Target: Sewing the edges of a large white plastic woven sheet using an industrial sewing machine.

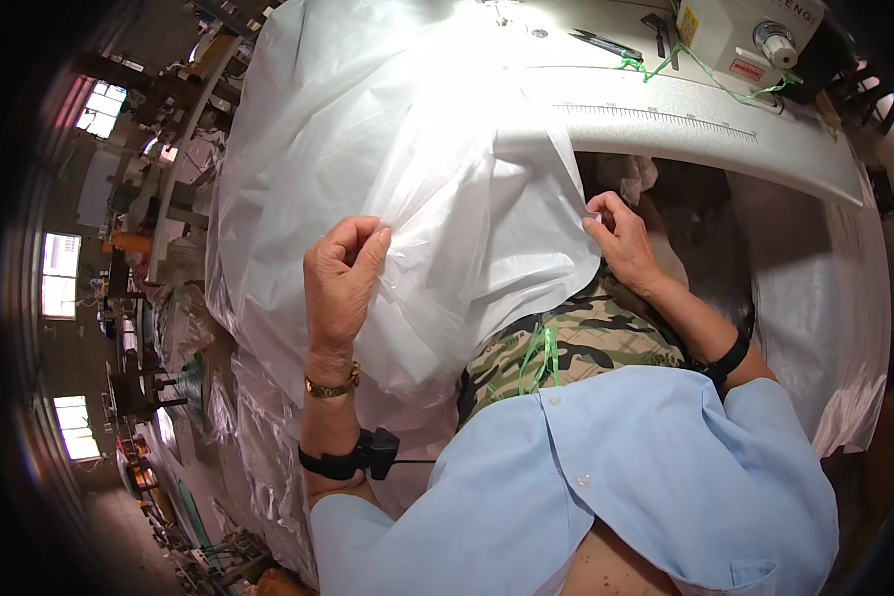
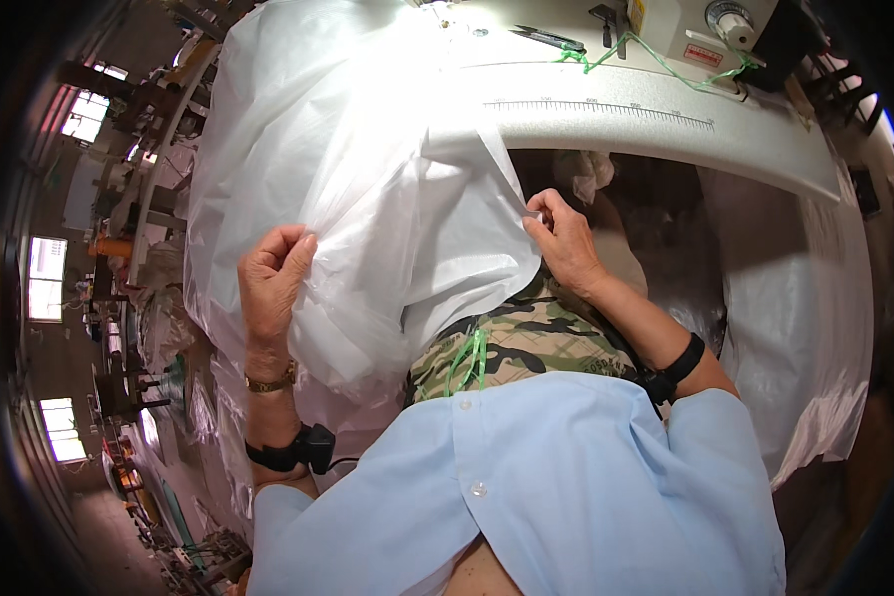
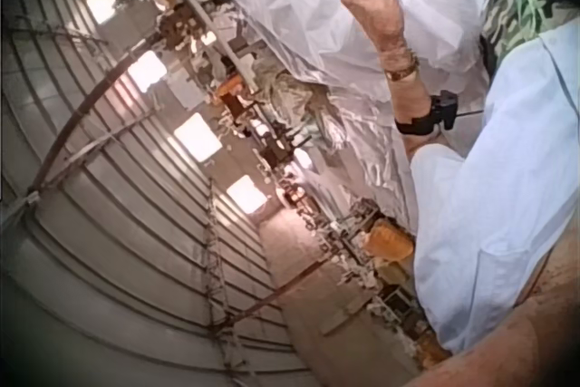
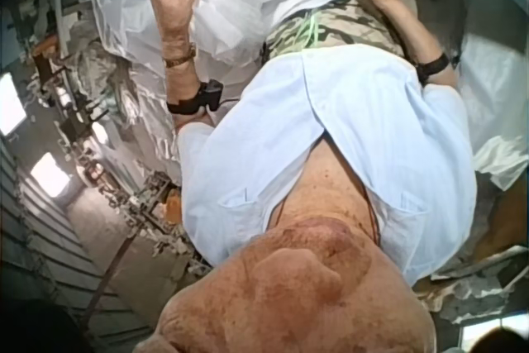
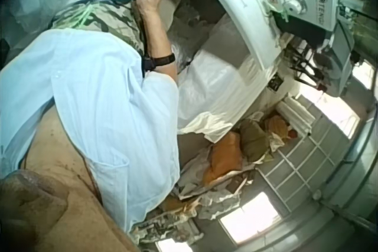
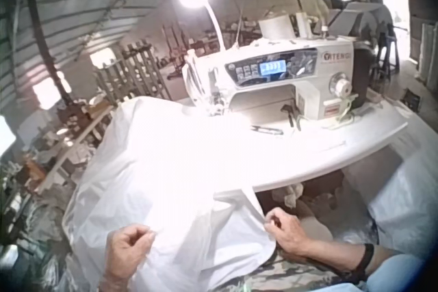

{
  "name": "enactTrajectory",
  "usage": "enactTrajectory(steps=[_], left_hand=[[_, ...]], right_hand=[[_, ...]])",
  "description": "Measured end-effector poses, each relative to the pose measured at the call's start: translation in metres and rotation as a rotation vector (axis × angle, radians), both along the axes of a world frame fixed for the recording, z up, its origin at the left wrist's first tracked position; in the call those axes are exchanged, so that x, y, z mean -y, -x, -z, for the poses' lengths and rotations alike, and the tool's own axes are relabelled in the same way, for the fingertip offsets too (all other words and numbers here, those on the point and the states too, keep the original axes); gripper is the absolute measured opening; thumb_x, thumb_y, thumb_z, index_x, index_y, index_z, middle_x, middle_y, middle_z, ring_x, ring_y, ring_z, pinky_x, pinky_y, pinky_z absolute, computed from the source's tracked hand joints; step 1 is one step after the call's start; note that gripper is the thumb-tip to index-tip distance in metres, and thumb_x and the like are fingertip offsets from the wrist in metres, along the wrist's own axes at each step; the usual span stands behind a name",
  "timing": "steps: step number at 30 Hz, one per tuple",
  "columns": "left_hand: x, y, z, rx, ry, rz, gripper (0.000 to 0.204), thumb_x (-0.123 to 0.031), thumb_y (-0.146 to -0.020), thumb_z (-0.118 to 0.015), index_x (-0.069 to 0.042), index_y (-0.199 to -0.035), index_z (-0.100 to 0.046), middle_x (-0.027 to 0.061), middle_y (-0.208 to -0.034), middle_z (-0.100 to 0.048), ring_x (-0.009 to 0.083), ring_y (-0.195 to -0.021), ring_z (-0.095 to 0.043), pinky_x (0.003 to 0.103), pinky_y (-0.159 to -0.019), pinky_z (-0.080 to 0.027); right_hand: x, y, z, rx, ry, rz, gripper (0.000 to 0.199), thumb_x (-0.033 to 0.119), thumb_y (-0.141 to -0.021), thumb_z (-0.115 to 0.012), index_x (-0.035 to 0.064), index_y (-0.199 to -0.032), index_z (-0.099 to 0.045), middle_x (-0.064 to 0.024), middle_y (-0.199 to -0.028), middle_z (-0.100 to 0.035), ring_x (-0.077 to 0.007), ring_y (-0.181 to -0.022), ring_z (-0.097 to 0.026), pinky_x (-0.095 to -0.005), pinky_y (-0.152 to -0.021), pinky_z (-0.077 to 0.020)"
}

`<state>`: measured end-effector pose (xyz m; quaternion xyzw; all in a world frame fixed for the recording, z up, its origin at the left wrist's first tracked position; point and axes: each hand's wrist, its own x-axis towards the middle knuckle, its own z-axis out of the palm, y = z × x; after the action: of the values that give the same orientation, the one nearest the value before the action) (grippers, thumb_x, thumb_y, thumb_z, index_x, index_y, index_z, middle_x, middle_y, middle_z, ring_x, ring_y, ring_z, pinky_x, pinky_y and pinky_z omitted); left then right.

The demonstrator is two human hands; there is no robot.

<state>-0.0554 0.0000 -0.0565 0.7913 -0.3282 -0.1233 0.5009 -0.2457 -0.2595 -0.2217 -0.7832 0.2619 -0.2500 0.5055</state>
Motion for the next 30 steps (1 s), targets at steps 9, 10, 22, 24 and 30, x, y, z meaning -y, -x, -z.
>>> enactTrajectory(steps=[9, 10, 22, 24, 30], left_hand=[[0.026, 0.024, -0.024, 0.212, -0.06, 0.286, 0.006, 0.0, -0.093, -0.063, 0.005, -0.093, -0.066, -0.0024, -0.078, -0.06, 0.0029, -0.069, -0.052, 0.019, -0.062, -0.043], [0.03, 0.028, -0.024, 0.215, -0.057, 0.331, 0.005, 0.0, -0.092, -0.063, 0.005, -0.093, -0.066, -0.0016, -0.078, -0.06, 0.0031, -0.069, -0.052, 0.019, -0.062, -0.043], [0.042, 0.048, -0.002, 0.13, -0.071, 0.353, 0.008, -0.005, -0.09, -0.066, 0.002, -0.093, -0.066, 0.0006, -0.072, -0.061, 0.0038, -0.062, -0.048, 0.022, -0.056, -0.042], [0.041, 0.046, -0.002, 0.106, -0.09, 0.361, 0.008, -0.005, -0.091, -0.066, 0.002, -0.093, -0.066, -0.0001, -0.073, -0.061, 0.0033, -0.063, -0.049, 0.022, -0.057, -0.042], [0.048, 0.049, 0.008, -0.132, -0.043, 0.38, 0.01, -0.008, -0.094, -0.064, 0.002, -0.094, -0.065, -0.0034, -0.079, -0.061, 0.002, -0.069, -0.051, 0.019, -0.061, -0.043]], right_hand=[[-0.036, 0.021, -0.088, 0.201, -0.492, -0.418, 0.01, 0.014, -0.1, -0.058, 0.0046, -0.097, -0.055, 0.006, -0.088, -0.05, -0.0025, -0.082, -0.046, -0.0202, -0.073, -0.0411], [-0.039, 0.02, -0.095, 0.204, -0.491, -0.426, 0.01, 0.014, -0.1, -0.058, 0.0046, -0.097, -0.055, 0.006, -0.088, -0.05, -0.0025, -0.082, -0.046, -0.0202, -0.073, -0.0411], [-0.059, 0.019, -0.107, 0.256, -0.529, -0.459, 0.016, 0.017, -0.101, -0.058, 0.0038, -0.092, -0.054, 0.0038, -0.083, -0.053, -0.0025, -0.073, -0.048, -0.0199, -0.063, -0.0424], [-0.052, 0.022, -0.122, 0.165, -0.46, -0.44, 0.017, 0.016, -0.099, -0.059, 0.0022, -0.091, -0.055, 0.0015, -0.078, -0.055, -0.0037, -0.071, -0.049, -0.0218, -0.063, -0.0441], [-0.058, 0.006, -0.141, 0.123, -0.209, -0.571, 0.014, 0.011, -0.094, -0.059, -0.0025, -0.09, -0.057, -0.0064, -0.07, -0.057, -0.0088, -0.064, -0.05, -0.0276, -0.058, -0.0444]])
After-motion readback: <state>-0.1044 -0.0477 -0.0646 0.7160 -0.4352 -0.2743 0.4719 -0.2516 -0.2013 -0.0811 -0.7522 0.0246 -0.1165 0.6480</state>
